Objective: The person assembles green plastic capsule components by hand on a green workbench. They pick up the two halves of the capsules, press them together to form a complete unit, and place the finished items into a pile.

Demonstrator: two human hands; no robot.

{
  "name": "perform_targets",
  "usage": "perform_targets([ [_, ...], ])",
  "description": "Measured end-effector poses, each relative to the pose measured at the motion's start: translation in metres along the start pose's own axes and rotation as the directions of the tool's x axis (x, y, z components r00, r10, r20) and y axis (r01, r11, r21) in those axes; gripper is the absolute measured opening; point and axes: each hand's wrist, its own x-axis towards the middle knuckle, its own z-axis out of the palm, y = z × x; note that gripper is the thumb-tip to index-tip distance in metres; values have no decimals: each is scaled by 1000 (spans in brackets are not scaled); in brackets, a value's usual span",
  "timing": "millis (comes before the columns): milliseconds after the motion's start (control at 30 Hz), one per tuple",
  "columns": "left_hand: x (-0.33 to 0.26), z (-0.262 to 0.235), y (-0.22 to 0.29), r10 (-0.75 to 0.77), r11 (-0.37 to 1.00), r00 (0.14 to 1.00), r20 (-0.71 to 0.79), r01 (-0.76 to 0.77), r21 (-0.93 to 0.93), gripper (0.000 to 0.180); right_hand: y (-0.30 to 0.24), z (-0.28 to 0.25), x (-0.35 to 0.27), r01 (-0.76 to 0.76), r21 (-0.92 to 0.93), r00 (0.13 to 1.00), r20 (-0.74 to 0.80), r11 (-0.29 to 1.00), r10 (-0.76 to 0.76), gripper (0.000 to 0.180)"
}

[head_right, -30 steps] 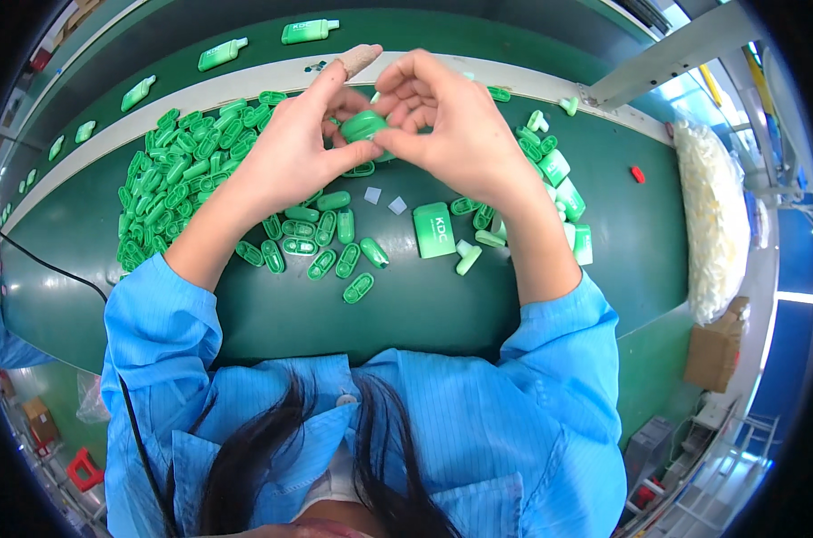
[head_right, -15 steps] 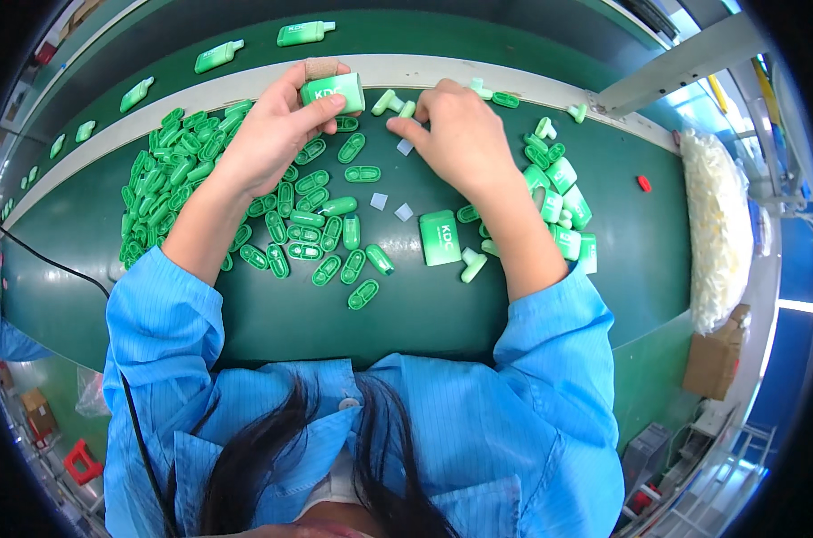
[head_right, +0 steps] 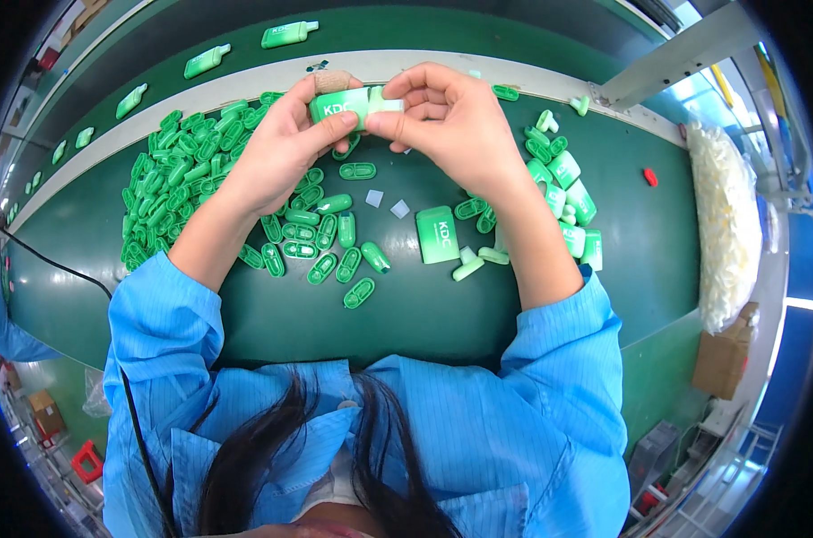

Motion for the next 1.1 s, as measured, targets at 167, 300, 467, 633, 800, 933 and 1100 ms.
perform_targets([
  [167,5,-5,-4,74,997,997,-7,-74,33,34,-2,-2,-2,-27,-79,999,-40,996,24,21],
  [300,5,-6,-7,124,985,992,36,-127,115,34,-1,-5,1,-47,-55,999,6,997,48,21],
  [467,3,-3,-8,121,986,992,39,-124,115,34,2,-3,0,-98,177,995,13,979,97,21],
  [633,2,-1,-11,186,960,982,24,-186,208,33,1,2,-2,-89,130,995,-39,988,95,28],
  [800,-1,-1,-9,175,958,982,69,-186,218,28,-2,-3,-3,-78,56,997,-2,995,78,27],
  [933,-2,4,-5,179,927,981,78,-194,320,27,-5,-7,-3,-85,-15,996,9,996,85,24],
  [1100,-6,11,-11,259,874,966,0,-234,426,28,-4,-3,-5,-49,-50,999,-14,998,48,22],
])
